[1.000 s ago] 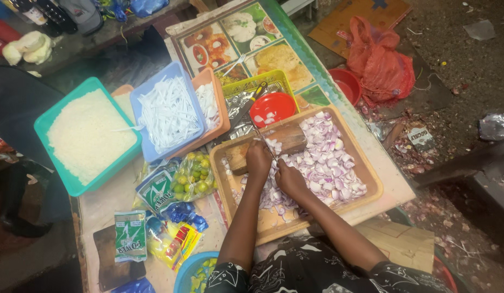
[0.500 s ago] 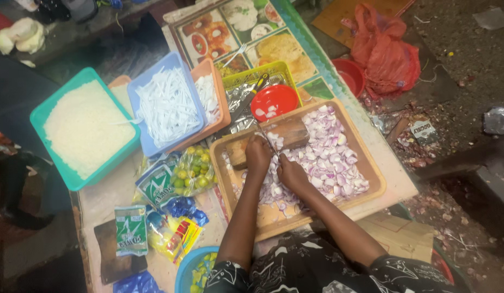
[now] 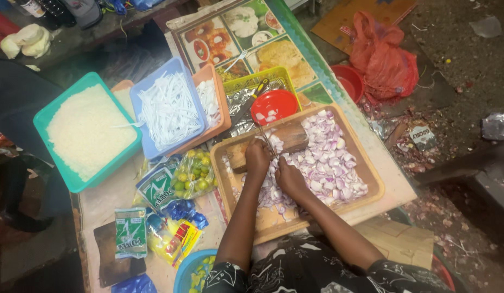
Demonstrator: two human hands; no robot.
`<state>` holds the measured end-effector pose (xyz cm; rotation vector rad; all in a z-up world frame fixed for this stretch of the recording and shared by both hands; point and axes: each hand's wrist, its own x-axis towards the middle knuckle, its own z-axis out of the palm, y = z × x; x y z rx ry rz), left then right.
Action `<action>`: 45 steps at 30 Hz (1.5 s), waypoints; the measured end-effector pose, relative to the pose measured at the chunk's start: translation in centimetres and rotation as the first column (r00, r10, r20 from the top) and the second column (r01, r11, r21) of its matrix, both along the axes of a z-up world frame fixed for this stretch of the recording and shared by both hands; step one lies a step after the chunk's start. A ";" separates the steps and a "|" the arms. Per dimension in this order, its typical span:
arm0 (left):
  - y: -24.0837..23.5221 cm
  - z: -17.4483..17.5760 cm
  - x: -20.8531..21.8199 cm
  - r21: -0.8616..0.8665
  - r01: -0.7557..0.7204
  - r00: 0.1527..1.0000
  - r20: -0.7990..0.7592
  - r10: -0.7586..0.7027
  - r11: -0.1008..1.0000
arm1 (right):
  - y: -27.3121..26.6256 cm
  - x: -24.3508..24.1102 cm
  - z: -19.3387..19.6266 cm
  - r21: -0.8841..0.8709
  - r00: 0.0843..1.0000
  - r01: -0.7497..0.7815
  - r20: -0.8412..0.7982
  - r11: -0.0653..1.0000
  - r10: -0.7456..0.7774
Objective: The person uses a knife to chop red onions on a wooden cutting board. They repeatedly slice the onions into small pieces and gather them into a pile on the board. The scene includes various food items and containers on a table.
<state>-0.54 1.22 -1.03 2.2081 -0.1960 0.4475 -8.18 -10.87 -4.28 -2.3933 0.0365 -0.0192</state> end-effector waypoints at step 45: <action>0.3 -0.6 0.3 -0.090 -0.002 0.999 -0.044 -0.002 0.996 | -0.6 1.2 0.8 -0.029 0.997 -0.036 -0.069 0.999 0.034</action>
